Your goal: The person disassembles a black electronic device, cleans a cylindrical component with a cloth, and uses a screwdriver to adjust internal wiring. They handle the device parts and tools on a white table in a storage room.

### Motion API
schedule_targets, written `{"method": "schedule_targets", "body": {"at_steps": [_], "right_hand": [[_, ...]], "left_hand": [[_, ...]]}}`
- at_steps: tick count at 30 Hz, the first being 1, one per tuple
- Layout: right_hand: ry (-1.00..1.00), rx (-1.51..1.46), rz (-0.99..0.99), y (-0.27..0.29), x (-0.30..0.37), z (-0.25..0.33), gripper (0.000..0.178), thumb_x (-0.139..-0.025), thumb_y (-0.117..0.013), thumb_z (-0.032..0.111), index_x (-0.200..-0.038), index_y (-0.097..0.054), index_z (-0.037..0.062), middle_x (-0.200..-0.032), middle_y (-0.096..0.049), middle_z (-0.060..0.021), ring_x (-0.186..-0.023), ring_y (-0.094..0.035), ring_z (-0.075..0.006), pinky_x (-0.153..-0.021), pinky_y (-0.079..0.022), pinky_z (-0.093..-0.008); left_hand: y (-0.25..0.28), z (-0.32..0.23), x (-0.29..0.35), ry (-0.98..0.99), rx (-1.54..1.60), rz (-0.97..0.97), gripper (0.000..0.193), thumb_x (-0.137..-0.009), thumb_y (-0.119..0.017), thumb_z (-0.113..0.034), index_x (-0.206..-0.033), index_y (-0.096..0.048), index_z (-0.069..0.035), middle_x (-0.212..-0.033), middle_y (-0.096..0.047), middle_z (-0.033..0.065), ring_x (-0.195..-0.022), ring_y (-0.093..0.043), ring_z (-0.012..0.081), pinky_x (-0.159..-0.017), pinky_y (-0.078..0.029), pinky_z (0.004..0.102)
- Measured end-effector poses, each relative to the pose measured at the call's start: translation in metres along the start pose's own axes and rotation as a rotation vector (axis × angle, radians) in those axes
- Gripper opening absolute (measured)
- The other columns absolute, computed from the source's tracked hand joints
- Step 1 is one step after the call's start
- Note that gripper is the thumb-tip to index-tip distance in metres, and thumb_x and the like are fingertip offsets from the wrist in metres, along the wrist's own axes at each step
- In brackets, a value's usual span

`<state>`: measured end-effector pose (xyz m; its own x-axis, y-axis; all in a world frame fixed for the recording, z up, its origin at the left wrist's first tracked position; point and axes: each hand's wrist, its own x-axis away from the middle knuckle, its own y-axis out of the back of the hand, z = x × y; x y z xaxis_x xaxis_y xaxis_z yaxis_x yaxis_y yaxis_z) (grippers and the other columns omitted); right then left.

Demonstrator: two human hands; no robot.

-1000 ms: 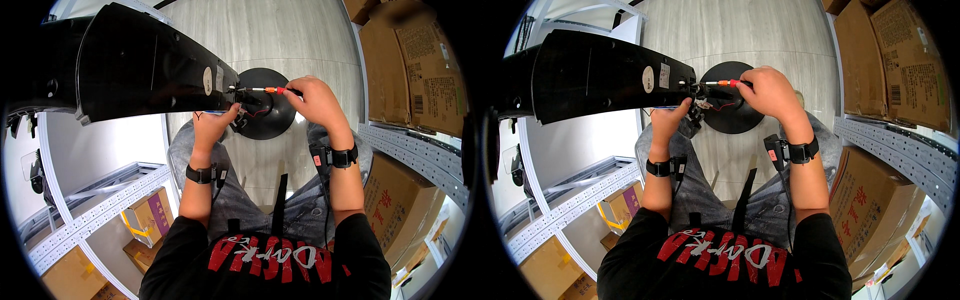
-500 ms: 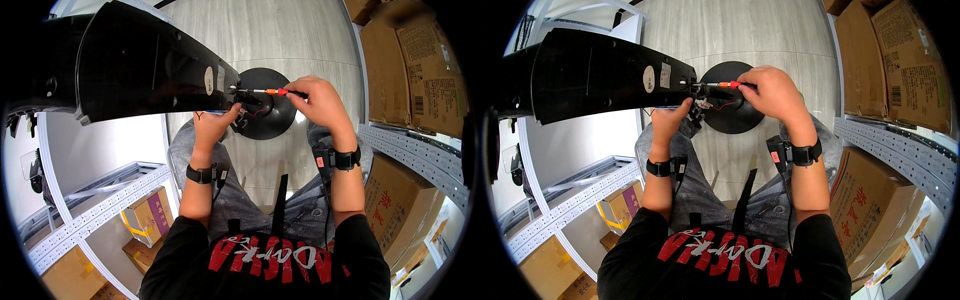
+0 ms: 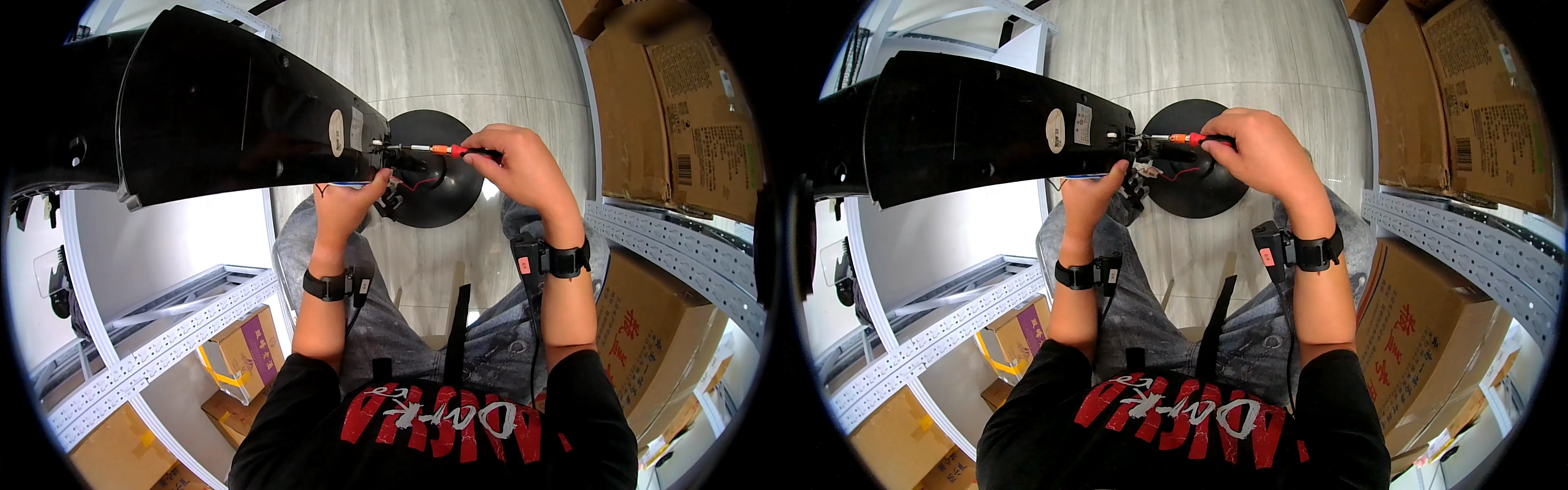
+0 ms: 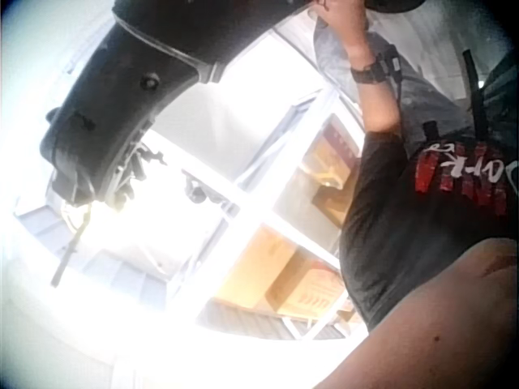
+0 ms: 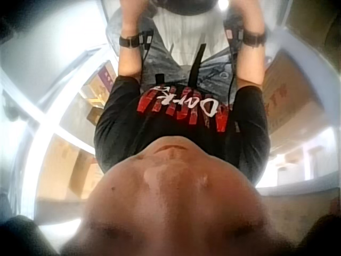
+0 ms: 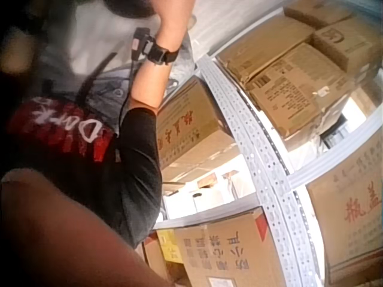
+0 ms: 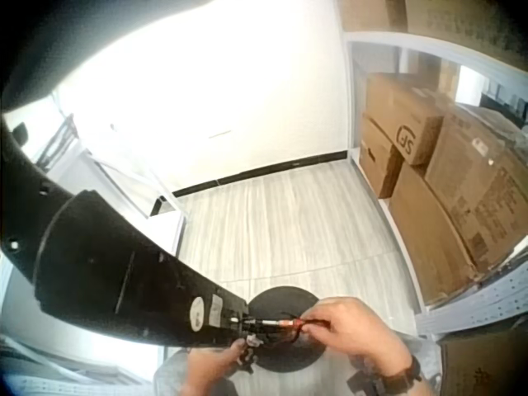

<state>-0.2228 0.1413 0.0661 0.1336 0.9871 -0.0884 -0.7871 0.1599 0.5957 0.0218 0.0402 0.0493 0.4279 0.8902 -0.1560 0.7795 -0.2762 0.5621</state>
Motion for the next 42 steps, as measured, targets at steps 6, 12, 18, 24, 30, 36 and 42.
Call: {"method": "schedule_targets", "body": {"at_steps": [6, 12, 18, 24, 30, 36, 42], "right_hand": [[-0.044, -0.01, 0.029, 0.002, -0.001, 0.004, 0.017, -0.079, -0.065, 0.015, -0.09, -0.07, 0.0027, -0.082, -0.066, -0.0135, -0.074, -0.062, -0.0305, -0.067, -0.049, -0.0372], [-0.065, -0.025, 0.042, 0.003, -0.001, 0.006, 0.017, -0.08, -0.065, 0.016, -0.09, -0.069, 0.0023, -0.081, -0.065, -0.0138, -0.073, -0.062, -0.0307, -0.065, -0.049, -0.0371], [-0.067, -0.068, 0.064, 0.003, -0.001, 0.002, 0.017, -0.081, -0.064, 0.015, -0.09, -0.069, 0.0021, -0.081, -0.065, -0.014, -0.073, -0.061, -0.0312, -0.066, -0.048, -0.0374], [-0.045, -0.061, 0.055, 0.002, -0.001, -0.002, 0.017, -0.082, -0.063, 0.016, -0.09, -0.069, 0.0023, -0.081, -0.065, -0.0135, -0.074, -0.061, -0.0312, -0.067, -0.048, -0.0377], [-0.067, -0.018, 0.083, 0.001, -0.001, -0.001, 0.016, -0.083, -0.063, 0.017, -0.092, -0.068, 0.0037, -0.082, -0.065, -0.0128, -0.075, -0.061, -0.0309, -0.067, -0.048, -0.0377], [0.03, 0.074, 0.03, 0.005, -0.001, 0.006, 0.013, -0.079, -0.066, 0.014, -0.089, -0.066, 0.0049, -0.083, -0.065, -0.0097, -0.077, -0.061, -0.0302, -0.068, -0.048, -0.038], [0.133, 0.032, -0.048, 0.003, -0.002, 0.001, 0.016, -0.074, -0.07, 0.007, -0.089, -0.065, 0.0038, -0.078, -0.063, -0.0078, -0.073, -0.058, -0.0243, -0.065, -0.047, -0.0332]], "left_hand": [[0.001, 0.001, 0.0, -0.023, 0.0, 0.018, 0.017, -0.07, -0.079, -0.015, -0.076, -0.07, -0.003, -0.073, -0.07, 0.0015, -0.064, -0.066, 0.0127, -0.066, -0.051, 0.0261], [0.001, 0.0, 0.0, 0.017, 0.044, 0.011, 0.017, -0.07, -0.079, -0.015, -0.076, -0.07, -0.002, -0.072, -0.07, 0.0014, -0.064, -0.066, 0.0114, -0.066, -0.051, 0.0249], [0.0, 0.001, 0.001, 0.029, 0.044, 0.008, 0.018, -0.07, -0.08, -0.016, -0.076, -0.07, -0.002, -0.072, -0.07, 0.0017, -0.064, -0.067, 0.0112, -0.065, -0.051, 0.0243], [0.001, 0.001, 0.0, 0.032, 0.004, 0.015, 0.018, -0.07, -0.08, -0.016, -0.076, -0.07, -0.002, -0.072, -0.07, 0.0018, -0.063, -0.066, 0.0115, -0.065, -0.051, 0.0251], [0.0, 0.002, 0.0, 0.052, 0.045, 0.009, 0.019, -0.069, -0.08, -0.016, -0.077, -0.07, -0.002, -0.074, -0.071, 0.0026, -0.065, -0.067, 0.0129, -0.067, -0.051, 0.0262], [0.0, 0.004, 0.001, 0.012, 0.005, 0.003, 0.021, -0.069, -0.081, -0.017, -0.078, -0.069, -0.002, -0.075, -0.07, 0.0031, -0.065, -0.066, 0.0154, -0.068, -0.051, 0.028], [-0.001, 0.006, 0.0, -0.054, -0.039, -0.007, 0.02, -0.069, -0.08, -0.019, -0.071, -0.068, -0.004, -0.068, -0.068, 0.0026, -0.06, -0.064, 0.0177, -0.063, -0.05, 0.0291]]}}
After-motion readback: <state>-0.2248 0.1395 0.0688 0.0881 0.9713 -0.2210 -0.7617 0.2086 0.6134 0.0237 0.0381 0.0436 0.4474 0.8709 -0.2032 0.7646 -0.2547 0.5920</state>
